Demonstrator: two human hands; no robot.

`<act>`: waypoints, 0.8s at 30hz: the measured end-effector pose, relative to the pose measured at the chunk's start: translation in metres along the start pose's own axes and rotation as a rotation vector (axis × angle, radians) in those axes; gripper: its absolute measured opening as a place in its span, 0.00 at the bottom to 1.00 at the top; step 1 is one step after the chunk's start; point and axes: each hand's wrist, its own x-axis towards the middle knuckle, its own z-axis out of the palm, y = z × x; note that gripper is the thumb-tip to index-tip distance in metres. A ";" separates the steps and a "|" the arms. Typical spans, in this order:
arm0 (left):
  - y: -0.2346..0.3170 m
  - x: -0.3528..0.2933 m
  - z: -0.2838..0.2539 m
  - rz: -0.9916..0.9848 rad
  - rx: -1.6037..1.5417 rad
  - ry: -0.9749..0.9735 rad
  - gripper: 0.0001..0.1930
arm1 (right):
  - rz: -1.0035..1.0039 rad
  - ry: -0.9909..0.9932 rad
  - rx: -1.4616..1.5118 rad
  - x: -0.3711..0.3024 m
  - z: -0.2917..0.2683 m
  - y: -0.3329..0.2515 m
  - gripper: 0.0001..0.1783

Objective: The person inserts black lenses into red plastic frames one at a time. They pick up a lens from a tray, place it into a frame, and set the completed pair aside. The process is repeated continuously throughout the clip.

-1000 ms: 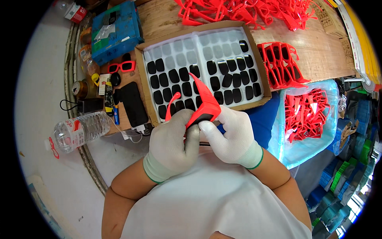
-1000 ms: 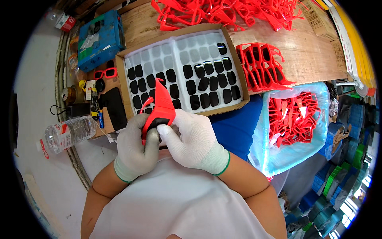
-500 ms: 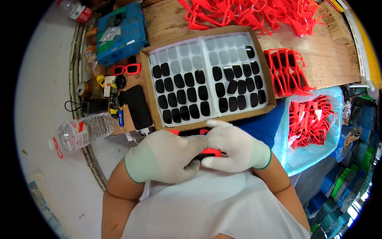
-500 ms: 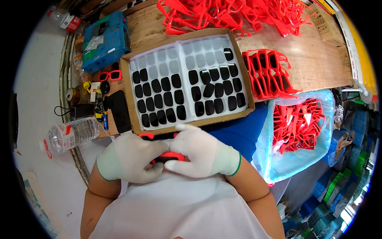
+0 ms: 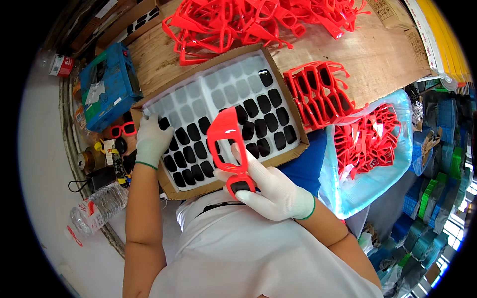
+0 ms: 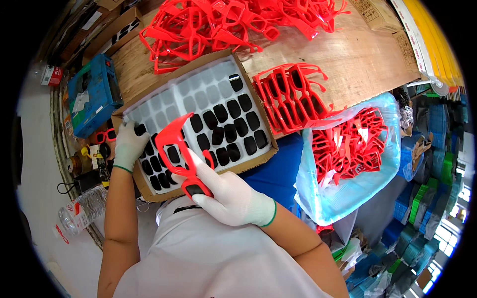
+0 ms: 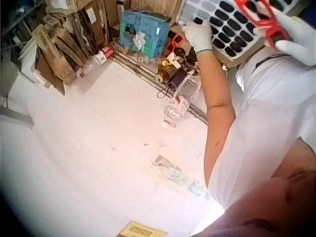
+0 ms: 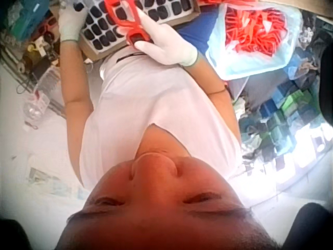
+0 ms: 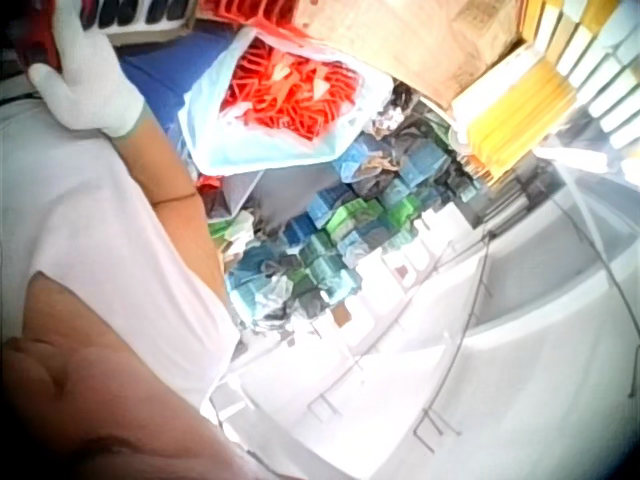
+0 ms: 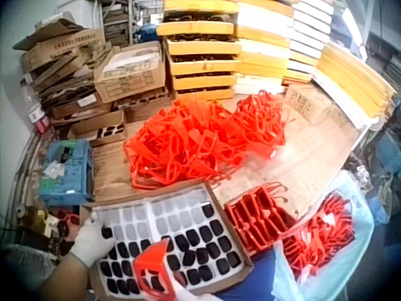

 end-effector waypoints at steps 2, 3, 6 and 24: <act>-0.006 0.006 0.002 0.018 -0.029 0.003 0.27 | -0.085 0.034 -0.137 0.006 0.004 0.004 0.45; -0.009 0.008 0.002 0.026 -0.044 0.005 0.25 | -0.122 0.055 -0.205 0.008 0.006 0.006 0.45; -0.007 -0.001 -0.008 0.088 -0.171 0.053 0.17 | -0.072 0.085 -0.275 0.012 0.010 -0.006 0.38; 0.048 -0.165 -0.068 0.275 -1.629 -0.487 0.08 | -0.241 0.112 -0.280 -0.010 0.034 -0.040 0.16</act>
